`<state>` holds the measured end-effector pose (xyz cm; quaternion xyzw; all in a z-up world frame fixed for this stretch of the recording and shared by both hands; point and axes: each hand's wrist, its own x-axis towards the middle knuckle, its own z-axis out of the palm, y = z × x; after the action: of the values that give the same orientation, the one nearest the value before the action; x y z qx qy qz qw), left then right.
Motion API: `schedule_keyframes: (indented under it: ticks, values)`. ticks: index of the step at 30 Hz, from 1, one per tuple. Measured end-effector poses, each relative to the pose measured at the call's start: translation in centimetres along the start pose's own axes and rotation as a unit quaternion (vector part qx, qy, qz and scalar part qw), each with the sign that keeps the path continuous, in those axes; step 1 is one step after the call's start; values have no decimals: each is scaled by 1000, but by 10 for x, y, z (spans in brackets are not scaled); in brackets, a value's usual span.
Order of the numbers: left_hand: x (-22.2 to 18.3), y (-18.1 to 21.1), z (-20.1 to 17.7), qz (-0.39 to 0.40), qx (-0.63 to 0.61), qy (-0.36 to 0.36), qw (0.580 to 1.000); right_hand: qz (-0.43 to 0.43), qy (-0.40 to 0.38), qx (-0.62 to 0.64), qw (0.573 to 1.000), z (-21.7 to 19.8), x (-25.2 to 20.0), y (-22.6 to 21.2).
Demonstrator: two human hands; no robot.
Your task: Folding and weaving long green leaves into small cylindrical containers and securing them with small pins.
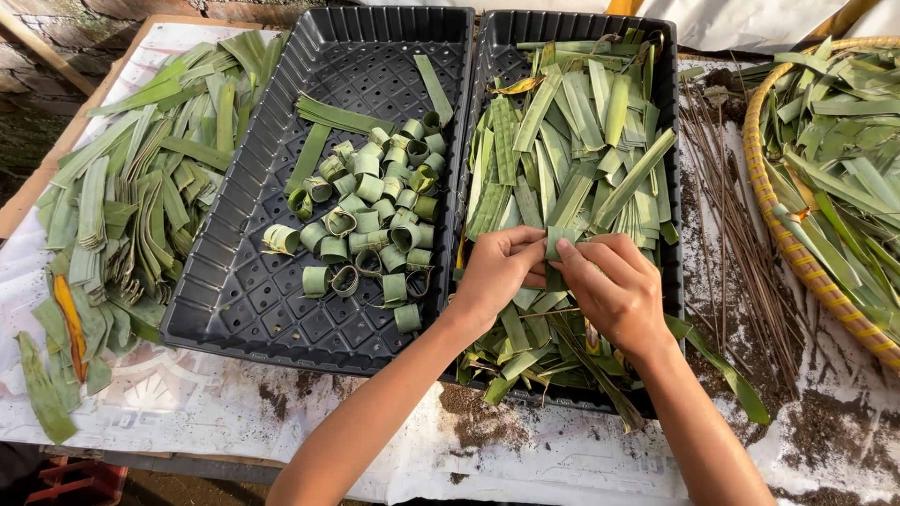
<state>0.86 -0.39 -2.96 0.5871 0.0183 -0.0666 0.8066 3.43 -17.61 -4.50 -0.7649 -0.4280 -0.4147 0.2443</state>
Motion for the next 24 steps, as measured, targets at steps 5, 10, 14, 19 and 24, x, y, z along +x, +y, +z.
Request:
schedule_keyframes:
  ticks: [5, 10, 14, 19, 24]
  values:
    - [7, -10, -6, 10, 8, 16, 1000, 12, -19, 60, 998, -8, 11, -6]
    - [7, -6, -6, 21, 18, 27, 999, 42, -40, 133, 989, -9, 10, -2]
    - [-3, -1, 0, 78, 90, 15, 993, 142, -10, 212, 967, -2, 1, -2]
    - [-14, 8, 12, 145, 118, 8, 982, 278, 30, 288, 916, -3, -4, -8]
    - [-17, 9, 13, 206, 130, 6, 970, 311, 23, 263, 913, 2, -10, -5]
